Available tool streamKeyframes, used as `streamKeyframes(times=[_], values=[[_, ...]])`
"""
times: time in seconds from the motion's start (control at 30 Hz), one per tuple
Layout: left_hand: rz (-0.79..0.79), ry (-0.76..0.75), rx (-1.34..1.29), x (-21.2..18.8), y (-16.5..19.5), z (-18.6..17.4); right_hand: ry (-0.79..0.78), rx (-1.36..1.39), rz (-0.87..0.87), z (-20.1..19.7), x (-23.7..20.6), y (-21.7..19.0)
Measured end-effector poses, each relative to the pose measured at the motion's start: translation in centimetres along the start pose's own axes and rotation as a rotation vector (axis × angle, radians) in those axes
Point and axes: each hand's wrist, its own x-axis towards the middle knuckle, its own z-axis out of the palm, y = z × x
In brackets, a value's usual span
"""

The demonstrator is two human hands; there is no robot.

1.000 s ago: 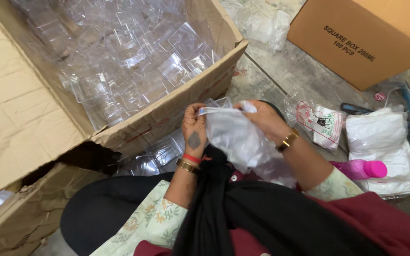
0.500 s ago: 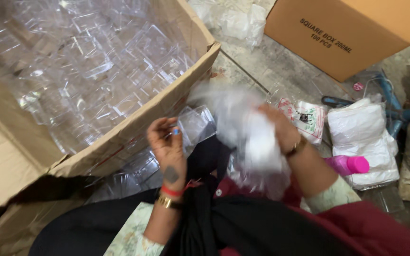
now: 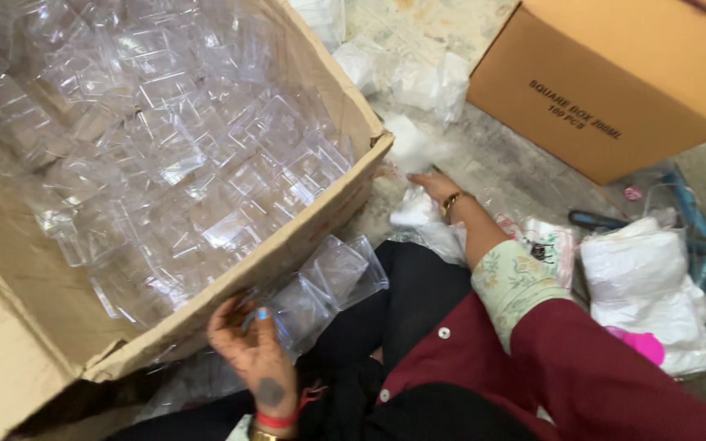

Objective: The person sits on the floor and unpacks clear plastic containers from white plastic bags, opening each bag, removing the containers, and placing them into a large cardboard box. At the start they handle a pink water bottle before resuming unpacking bags one at a time.

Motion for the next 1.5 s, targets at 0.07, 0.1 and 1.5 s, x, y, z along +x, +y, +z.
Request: streamKeyframes(times=[0.07, 0.1, 1.5], values=[[-0.011, -0.027, -0.036, -0.4, 0.0, 0.4, 0.259, -0.065, -0.106, 0.7, -1.8, -3.5], [-0.003, -0.045, -0.053, -0.5, 0.1, 0.6, 0.252, 0.081, -0.196, 0.9, -4.0, -5.0], [-0.352, -0.523, -0.232, -3.2, -0.2, 2.1, -0.863, 0.895, 0.064, 5.9, -28.6, -1.3]])
